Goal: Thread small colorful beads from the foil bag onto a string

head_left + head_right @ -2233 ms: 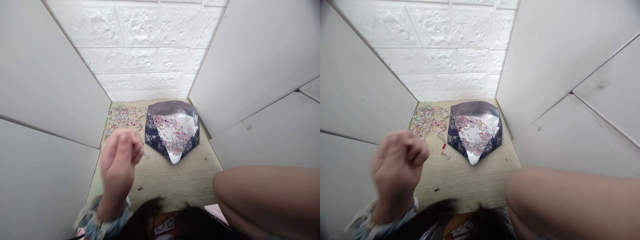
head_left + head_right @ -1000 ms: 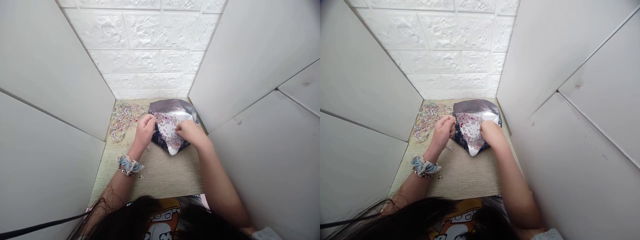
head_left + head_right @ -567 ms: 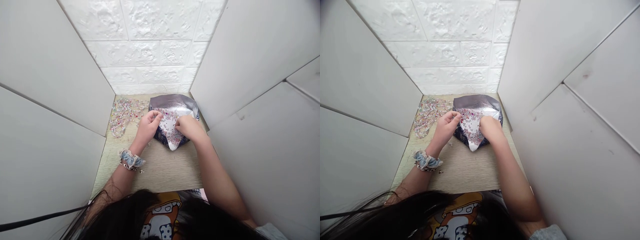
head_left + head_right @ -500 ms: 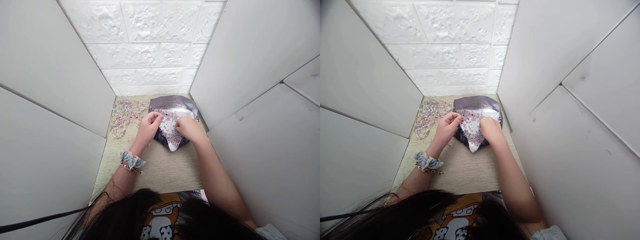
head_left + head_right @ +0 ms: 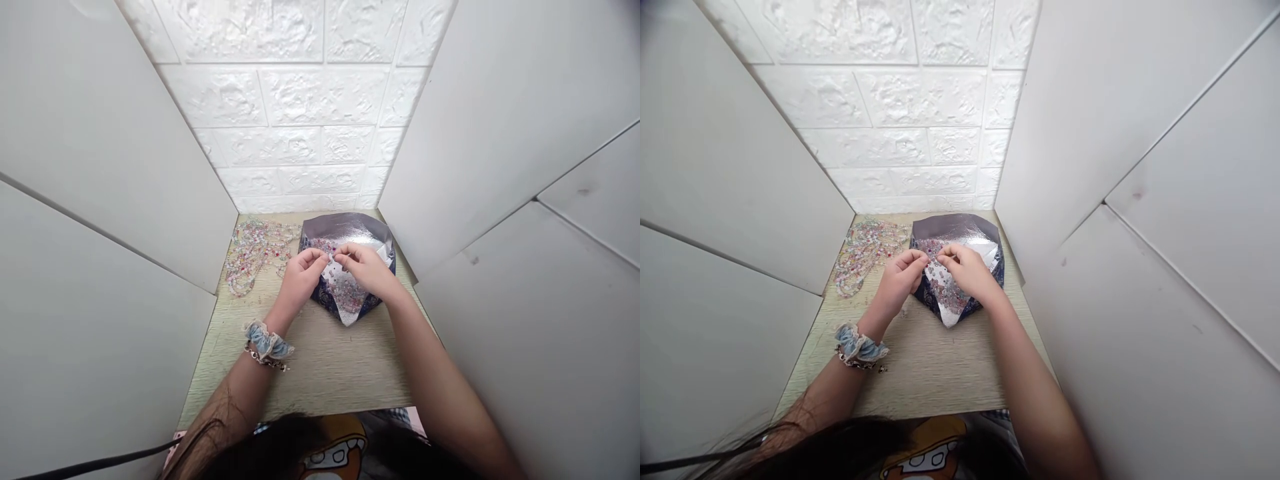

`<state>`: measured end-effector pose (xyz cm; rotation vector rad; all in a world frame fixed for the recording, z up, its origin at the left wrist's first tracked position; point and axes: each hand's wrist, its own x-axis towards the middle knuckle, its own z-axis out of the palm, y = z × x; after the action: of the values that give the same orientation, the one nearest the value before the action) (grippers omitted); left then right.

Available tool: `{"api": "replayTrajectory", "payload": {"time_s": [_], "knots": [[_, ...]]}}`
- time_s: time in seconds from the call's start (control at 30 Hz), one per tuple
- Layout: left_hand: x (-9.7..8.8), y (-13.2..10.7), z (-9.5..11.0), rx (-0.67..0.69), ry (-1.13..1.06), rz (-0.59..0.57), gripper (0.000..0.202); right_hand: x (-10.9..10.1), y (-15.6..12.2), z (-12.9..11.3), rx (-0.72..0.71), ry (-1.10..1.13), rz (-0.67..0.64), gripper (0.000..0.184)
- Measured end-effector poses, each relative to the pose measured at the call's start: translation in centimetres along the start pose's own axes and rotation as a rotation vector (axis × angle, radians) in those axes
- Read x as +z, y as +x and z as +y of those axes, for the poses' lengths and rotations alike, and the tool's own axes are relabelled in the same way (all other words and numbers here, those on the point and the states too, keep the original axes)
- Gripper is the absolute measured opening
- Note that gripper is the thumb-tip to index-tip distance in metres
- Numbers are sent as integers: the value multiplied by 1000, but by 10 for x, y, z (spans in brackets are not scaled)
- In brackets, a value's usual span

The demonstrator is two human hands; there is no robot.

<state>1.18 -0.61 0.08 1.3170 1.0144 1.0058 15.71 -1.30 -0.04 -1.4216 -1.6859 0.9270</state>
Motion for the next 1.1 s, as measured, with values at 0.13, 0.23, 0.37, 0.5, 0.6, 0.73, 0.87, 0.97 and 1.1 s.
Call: {"api": "replayTrajectory", "payload": {"time_s": [0.13,0.23,0.37,0.5,0.6,0.73,0.87,0.97,1.1], "knots": [[1,-1,0,8,0,-17,17,7,4,0,94,569,-11,21],[1,-1,-2,16,-6,-22,18,9,4,-2,170,792,-57,24],[0,0,-4,32,3,-23,19,9,3,-4,185,900,-76,24],[0,0,-5,40,32,-14,20,11,4,-2,221,943,-89,24],[0,0,-5,43,41,-6,20,13,4,-1,228,979,-102,24],[0,1,-5,50,43,11,20,16,3,0,217,1044,-105,20],[0,1,-5,55,38,22,21,18,3,0,201,1097,-98,18],[0,2,-5,55,22,16,21,19,3,-2,207,1114,-79,18],[0,2,-7,58,1,5,21,21,4,-3,214,1136,-55,20]]}}
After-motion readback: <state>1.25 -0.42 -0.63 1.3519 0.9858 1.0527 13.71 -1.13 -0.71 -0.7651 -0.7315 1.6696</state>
